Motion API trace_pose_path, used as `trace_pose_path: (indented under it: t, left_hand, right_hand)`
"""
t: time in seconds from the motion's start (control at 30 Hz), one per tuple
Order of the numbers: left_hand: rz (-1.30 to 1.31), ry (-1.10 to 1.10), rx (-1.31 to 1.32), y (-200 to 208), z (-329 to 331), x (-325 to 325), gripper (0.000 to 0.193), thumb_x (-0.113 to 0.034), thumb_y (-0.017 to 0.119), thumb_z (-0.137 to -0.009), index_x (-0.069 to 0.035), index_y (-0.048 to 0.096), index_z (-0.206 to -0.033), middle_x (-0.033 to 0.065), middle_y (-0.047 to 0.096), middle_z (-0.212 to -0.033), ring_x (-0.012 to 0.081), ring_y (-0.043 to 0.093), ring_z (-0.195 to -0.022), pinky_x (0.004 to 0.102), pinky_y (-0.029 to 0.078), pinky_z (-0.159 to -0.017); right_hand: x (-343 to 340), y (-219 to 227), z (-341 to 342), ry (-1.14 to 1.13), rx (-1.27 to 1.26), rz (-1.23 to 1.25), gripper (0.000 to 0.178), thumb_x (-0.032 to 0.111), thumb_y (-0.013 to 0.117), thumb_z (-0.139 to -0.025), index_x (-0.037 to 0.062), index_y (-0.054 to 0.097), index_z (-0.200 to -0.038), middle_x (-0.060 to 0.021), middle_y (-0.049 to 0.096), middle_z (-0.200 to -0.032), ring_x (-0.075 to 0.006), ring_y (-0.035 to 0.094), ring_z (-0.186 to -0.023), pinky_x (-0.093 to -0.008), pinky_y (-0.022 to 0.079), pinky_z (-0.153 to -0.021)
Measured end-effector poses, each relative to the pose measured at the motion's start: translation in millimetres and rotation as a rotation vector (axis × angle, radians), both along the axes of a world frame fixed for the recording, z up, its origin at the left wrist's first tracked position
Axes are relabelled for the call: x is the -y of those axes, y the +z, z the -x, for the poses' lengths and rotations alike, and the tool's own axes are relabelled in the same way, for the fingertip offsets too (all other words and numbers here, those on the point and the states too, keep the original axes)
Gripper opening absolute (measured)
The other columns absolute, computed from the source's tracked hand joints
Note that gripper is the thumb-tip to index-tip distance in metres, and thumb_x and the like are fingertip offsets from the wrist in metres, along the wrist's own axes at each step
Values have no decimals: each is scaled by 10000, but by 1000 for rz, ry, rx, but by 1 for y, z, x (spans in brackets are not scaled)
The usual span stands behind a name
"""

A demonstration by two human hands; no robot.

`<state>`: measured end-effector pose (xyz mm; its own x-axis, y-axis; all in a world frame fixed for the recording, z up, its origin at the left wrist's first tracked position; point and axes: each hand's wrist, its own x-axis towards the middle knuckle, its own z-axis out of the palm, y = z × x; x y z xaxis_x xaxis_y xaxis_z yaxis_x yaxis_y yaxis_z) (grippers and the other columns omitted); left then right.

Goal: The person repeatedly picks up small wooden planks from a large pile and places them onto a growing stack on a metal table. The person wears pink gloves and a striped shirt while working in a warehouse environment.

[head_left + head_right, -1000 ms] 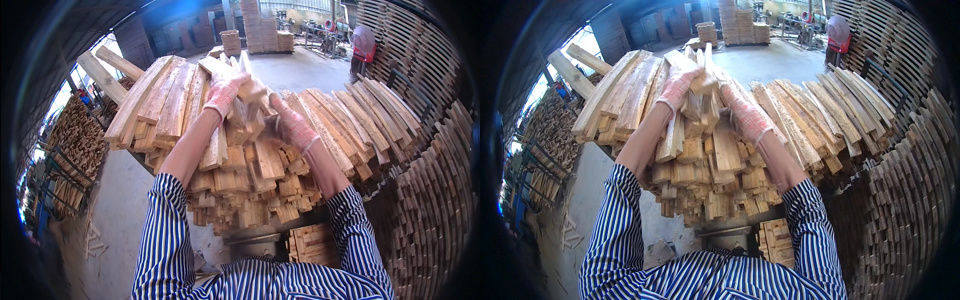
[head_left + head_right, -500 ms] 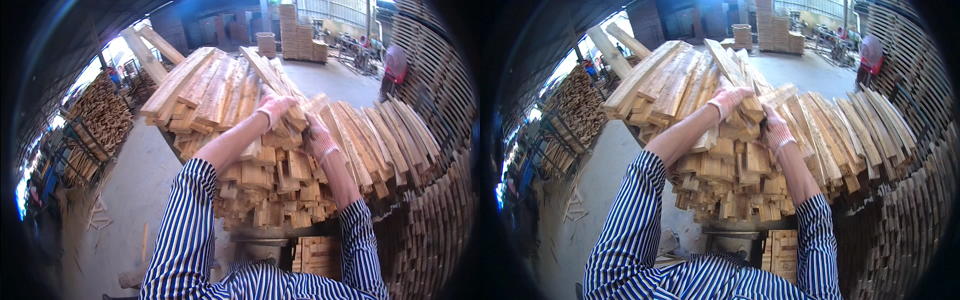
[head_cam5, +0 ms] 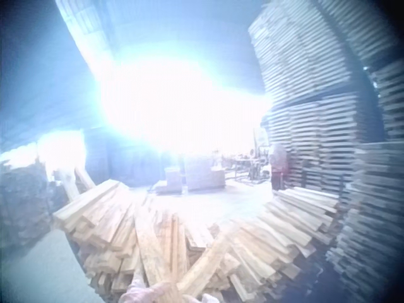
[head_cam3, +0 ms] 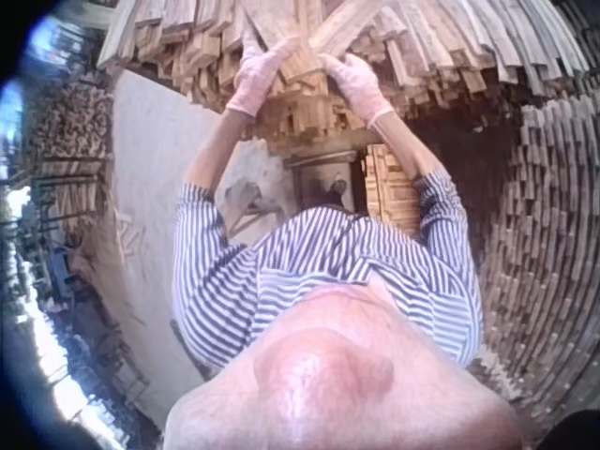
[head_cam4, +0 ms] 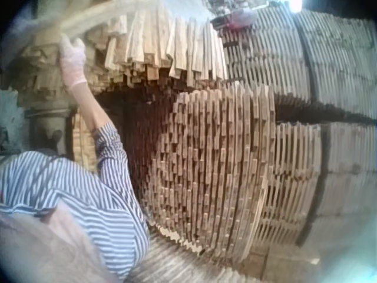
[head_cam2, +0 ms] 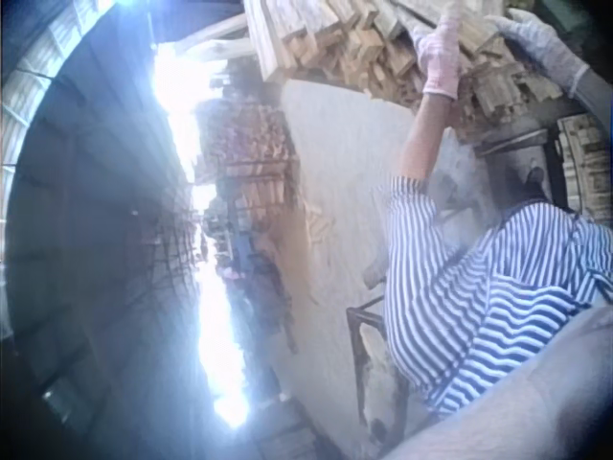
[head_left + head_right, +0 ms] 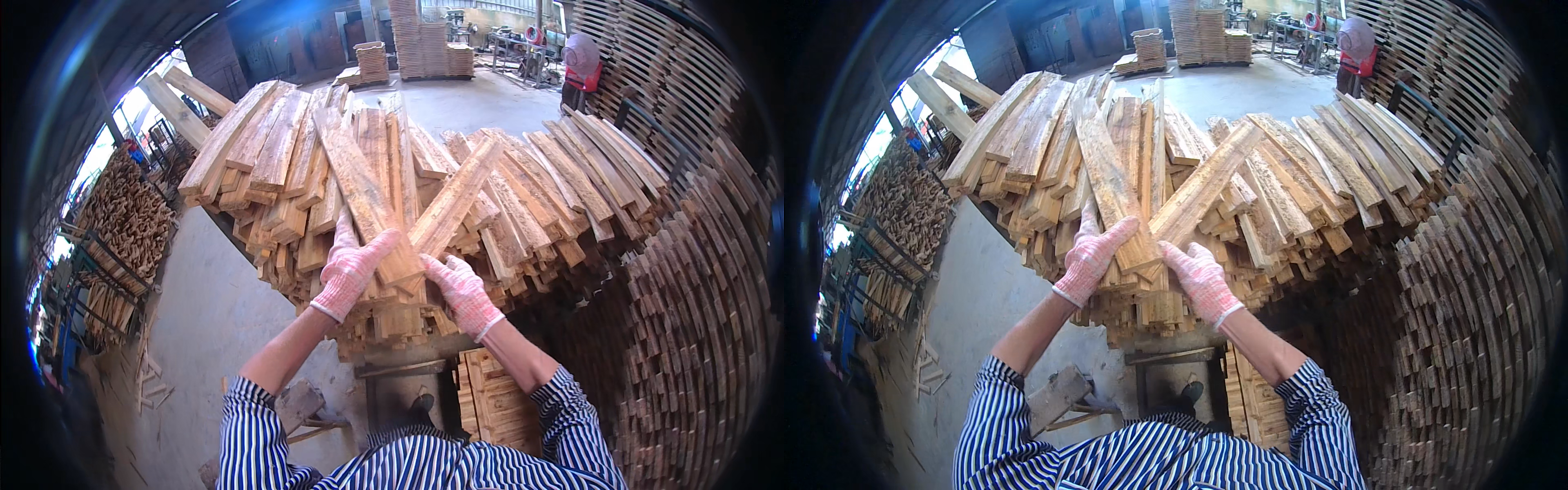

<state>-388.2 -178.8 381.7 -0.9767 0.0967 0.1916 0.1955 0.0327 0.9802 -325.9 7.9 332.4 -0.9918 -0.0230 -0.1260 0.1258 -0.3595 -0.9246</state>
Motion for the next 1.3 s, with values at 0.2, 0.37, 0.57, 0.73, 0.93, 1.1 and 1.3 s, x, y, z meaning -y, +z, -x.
trace_pose_path:
  t: [0.2,0.37,0.57,0.73,0.93,1.1,1.3]
  left_hand:
    - [-317,-118,201,-5,-18,3,899,-144,780,-904,-57,219,-1601,165,573,-1407,294,659,-1176,438,606,-948]
    - [-444,-387,446,8,-26,9,639,-321,703,-973,-41,432,-1479,167,637,-1334,300,697,-1119,452,612,-940]
    - [-443,-400,424,1,-33,14,578,-407,662,-985,-39,512,-1404,190,665,-1254,315,705,-1097,435,644,-882]
    - [-404,-426,464,-41,-117,17,645,-404,598,-997,-28,400,-1482,172,573,-1411,301,630,-1247,486,578,-1028]
    - [-545,-466,356,-85,-155,-16,690,-319,654,-978,4,369,-1518,136,507,-1498,260,504,-1381,427,417,-1177]
    - [-463,-454,415,-29,-106,10,805,-504,697,-949,-15,408,-1519,176,538,-1467,313,532,-1339,450,400,-1188]
    - [-366,-385,433,-77,-84,18,546,-323,679,-950,11,585,-1372,142,664,-1320,272,659,-1193,422,547,-1033]
  right_hand:
    - [-13,37,-7,-5,-198,-585,504,433,737,-937,-18,640,-1140,-154,721,-990,-199,692,-879,-325,577,-761]
    - [-44,43,38,323,-55,-126,519,340,856,-852,-3,665,-1192,-129,727,-1080,-186,693,-900,-317,587,-843]
    - [-18,35,30,315,-126,73,533,381,833,-874,8,671,-1220,-101,729,-1090,-191,690,-1004,-350,576,-893]
    - [-38,24,-21,362,-332,-504,906,480,835,-787,18,467,-1474,-160,672,-1250,-244,665,-1075,-381,575,-930]
    - [-56,2,-40,437,86,192,681,250,823,-872,0,516,-1426,-159,668,-1293,-247,720,-1045,-373,606,-923]
    - [-34,17,-73,349,-26,-67,1050,311,875,-817,-5,253,-1603,-142,611,-1369,-224,604,-1237,-367,487,-1078]
    - [-46,-51,-97,378,-129,-402,1412,332,955,-704,-32,-50,-1626,-218,486,-1528,-260,489,-1391,-358,383,-1177]
